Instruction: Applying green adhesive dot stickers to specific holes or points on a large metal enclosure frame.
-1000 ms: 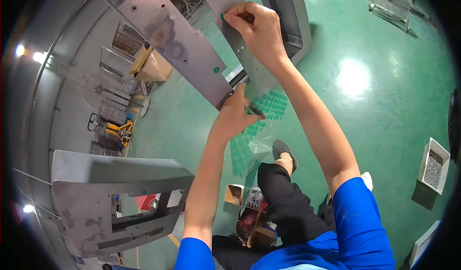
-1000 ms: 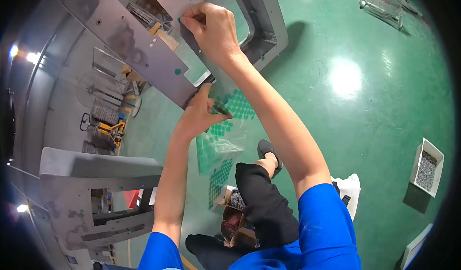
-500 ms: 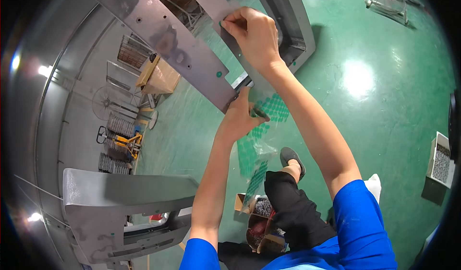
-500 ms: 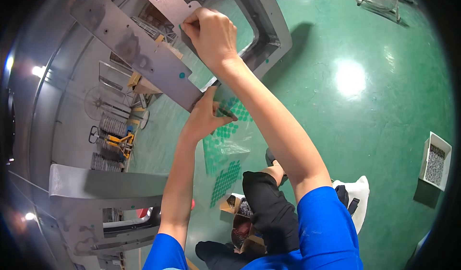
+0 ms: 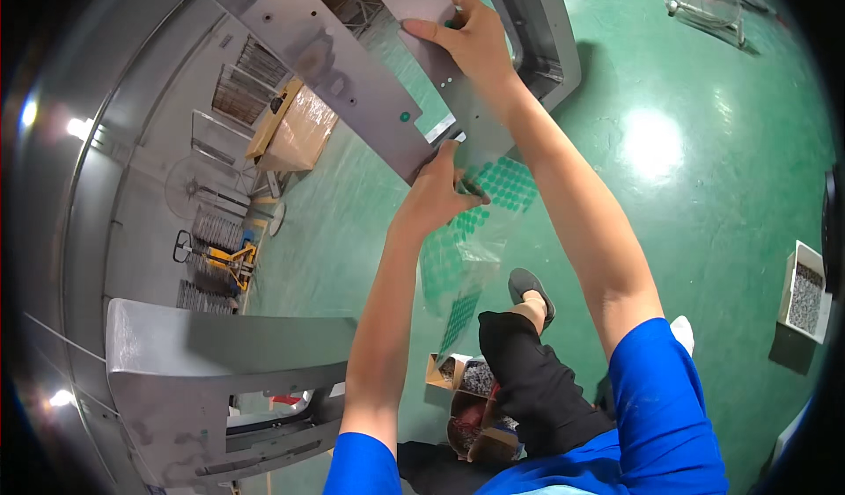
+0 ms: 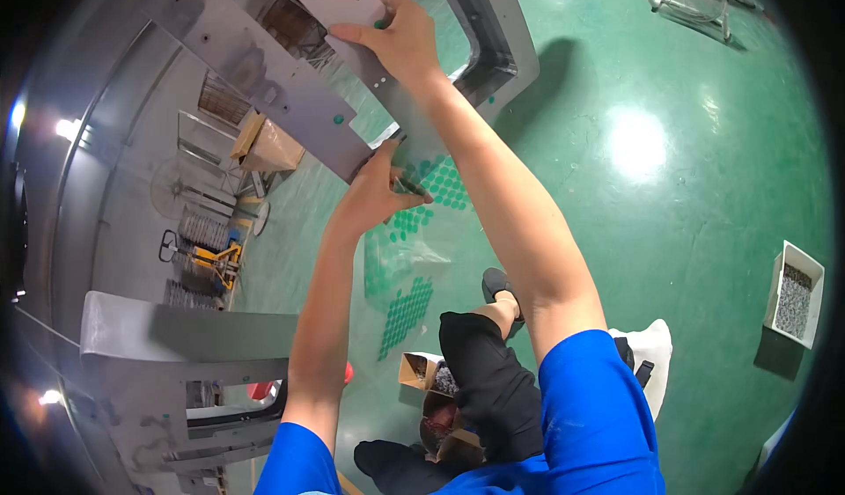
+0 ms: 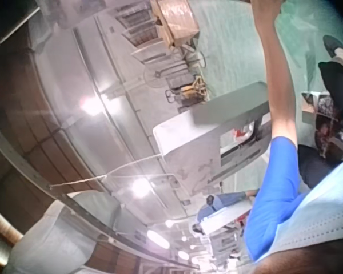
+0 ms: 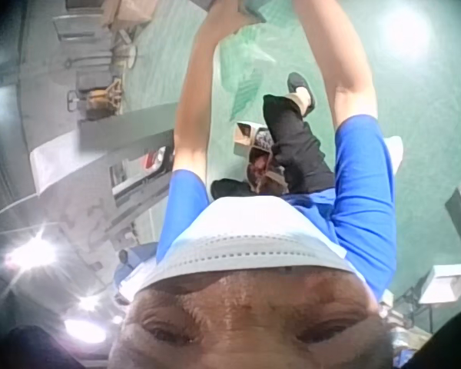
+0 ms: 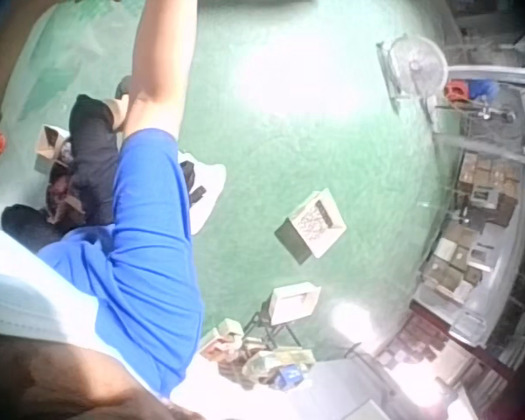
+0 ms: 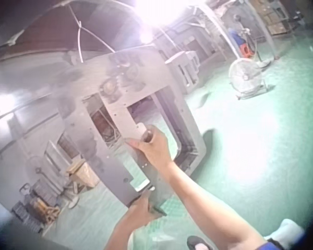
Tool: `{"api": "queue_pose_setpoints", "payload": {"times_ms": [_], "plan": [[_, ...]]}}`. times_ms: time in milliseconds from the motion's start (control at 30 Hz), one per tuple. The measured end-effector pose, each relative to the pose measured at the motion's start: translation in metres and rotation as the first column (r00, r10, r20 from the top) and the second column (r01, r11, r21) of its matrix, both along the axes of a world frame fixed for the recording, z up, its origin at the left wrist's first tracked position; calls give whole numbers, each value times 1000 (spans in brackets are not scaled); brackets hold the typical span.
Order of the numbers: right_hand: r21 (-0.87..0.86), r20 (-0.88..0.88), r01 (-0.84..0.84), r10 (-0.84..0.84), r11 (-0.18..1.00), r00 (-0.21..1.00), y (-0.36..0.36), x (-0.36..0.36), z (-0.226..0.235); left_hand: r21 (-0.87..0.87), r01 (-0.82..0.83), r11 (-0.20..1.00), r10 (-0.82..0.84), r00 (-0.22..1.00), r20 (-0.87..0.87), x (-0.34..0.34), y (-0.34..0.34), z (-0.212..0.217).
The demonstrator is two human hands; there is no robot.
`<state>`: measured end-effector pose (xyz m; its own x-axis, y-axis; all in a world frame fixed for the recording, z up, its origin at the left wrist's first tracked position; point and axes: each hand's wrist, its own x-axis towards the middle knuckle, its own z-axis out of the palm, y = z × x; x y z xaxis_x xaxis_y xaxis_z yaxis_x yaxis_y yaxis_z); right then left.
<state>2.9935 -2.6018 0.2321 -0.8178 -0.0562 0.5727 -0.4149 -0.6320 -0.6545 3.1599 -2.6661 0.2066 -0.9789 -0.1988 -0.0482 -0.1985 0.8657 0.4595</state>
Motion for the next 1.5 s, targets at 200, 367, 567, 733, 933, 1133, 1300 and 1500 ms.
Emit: {"api": "queue_pose_setpoints", "payload": {"times_ms": [200,367,567,733,933,1133,1300,1500], "plan": [[109,-130,16,-2,994,992,-20,-32,-10,-183,-40,982,3,980,-200,6,-24,-21],[258,-441,268,-134,928,887,-57,-106,-26,195,-78,978,135,946,-296,55,-4,-18],[203,-848,543,-130,815,513,-36,-281,-33,408,-83,909,241,904,-353,145,35,-46],[393,-506,441,-210,807,837,-85,-314,-63,464,-412,784,561,791,-246,264,35,-71],[170,-85,-327,344,930,935,-123,-88,-98,187,-610,770,627,777,-47,338,26,-55],[447,-83,-719,825,532,559,-138,143,-91,-185,-620,763,643,758,114,373,5,-50],[403,46,-745,801,532,597,-155,168,-84,-107,-669,735,670,742,-36,392,-14,-47],[442,70,-692,748,570,660,-130,186,-85,-156,-666,730,652,746,-135,436,-34,-44]]}}
